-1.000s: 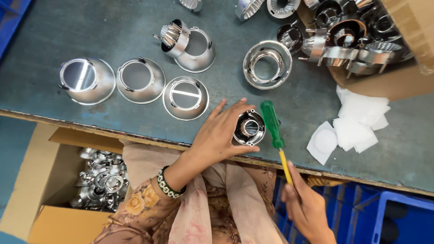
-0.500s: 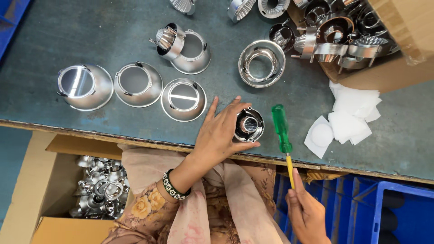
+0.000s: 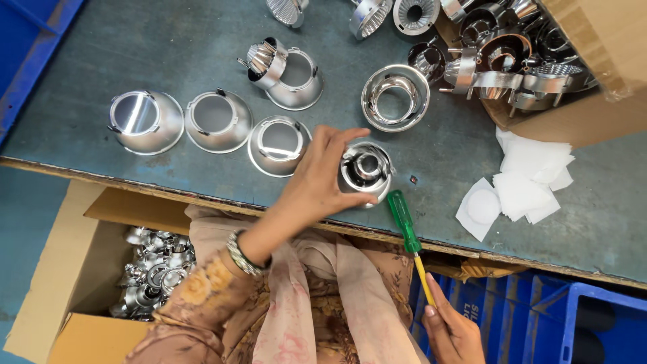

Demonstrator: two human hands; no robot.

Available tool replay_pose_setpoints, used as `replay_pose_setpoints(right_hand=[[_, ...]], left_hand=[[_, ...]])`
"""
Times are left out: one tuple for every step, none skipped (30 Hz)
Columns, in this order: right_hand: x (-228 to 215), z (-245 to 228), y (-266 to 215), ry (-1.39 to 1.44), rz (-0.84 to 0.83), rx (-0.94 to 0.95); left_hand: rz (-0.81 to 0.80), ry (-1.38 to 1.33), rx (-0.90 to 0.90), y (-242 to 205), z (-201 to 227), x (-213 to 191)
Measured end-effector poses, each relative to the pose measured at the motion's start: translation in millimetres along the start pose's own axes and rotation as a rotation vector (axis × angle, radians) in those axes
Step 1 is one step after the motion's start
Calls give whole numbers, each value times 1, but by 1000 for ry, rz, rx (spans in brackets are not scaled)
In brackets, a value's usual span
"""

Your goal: The person assembles small metal parts by inserting a mesh insert into a metal housing and tapping it into place with a screwdriver. The person handles multiple units one at a time, placing finished assemblies into a cardboard box.

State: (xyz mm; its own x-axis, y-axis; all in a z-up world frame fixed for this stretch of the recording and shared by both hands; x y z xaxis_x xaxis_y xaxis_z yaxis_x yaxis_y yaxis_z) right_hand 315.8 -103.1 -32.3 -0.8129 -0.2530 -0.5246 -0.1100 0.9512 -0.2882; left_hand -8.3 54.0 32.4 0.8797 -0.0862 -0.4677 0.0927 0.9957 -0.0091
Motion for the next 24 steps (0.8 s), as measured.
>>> replay_pose_setpoints(right_hand=[[1,-4,2,12,8,-28],[3,-7,5,24,15,-57],[3,-6,7,46,8,-16],[3,-5,9,69,2,24],[3,-3,10,91,-4,67],[2,-6,13,99,-9,33],[2,-8,16,109,-15,-1],[1,-12,18,119,-22,-34],[1,-14,20,138,-24,-33],[1,-17,22,156,-27,-33],[1,-21,24,174,-33,-34],[-5,-25,25,142,12,-23],[-14,-28,24,109,61,-12],[-21,-31,22,76,109,-1],[-30,-42,17,95,179,-140],[-39,-52,13,113,247,-281],[-45,-59,6,130,317,-417],[-38,-55,5,62,290,-415],[-28,-49,5,-7,262,-413],[-16,-42,5,-76,232,-410],[-4,-35,6,-144,199,-411],[3,-29,6,-212,166,-411],[5,-23,5,-199,186,-406],[5,-20,3,-186,205,-401]], left_hand=[[106,70,2,-7,8,4],[213,139,6,-15,14,5],[222,133,25,-22,20,10],[232,127,44,-28,24,13],[239,119,62,-31,26,13],[260,122,98,-32,28,10],[281,127,131,-32,27,5],[301,132,165,-30,25,-1],[263,80,242,-26,25,-5],[225,28,320,-21,25,-10],[189,-23,396,-19,27,-11],[142,-48,326,-12,22,-8],[94,-75,259,-5,17,-2],[45,-103,192,-1,14,5],[98,-63,194,-1,15,10],[151,-24,196,-3,16,14],[198,13,197,-5,16,19],[198,21,187,-5,13,23],[201,29,176,-6,11,27],[204,36,165,-7,8,29],[202,38,162,-7,5,30],[201,39,159,-7,4,30],[199,47,160,-6,3,29],[201,46,170,-6,5,28]])
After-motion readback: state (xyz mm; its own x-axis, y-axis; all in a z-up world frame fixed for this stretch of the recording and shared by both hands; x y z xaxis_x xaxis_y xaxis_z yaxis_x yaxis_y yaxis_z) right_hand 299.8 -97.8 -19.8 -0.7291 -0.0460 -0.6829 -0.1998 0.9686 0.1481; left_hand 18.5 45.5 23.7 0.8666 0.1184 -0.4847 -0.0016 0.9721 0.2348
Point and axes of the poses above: each hand's wrist, its own y-axis towards the middle knuckle, its own x-axis out of the palm, z = x × y, the point moved 7 cm from there along y, towards the middle knuckle, and after that the axes turned 10 degrees about -x, right-handed, at the moved point
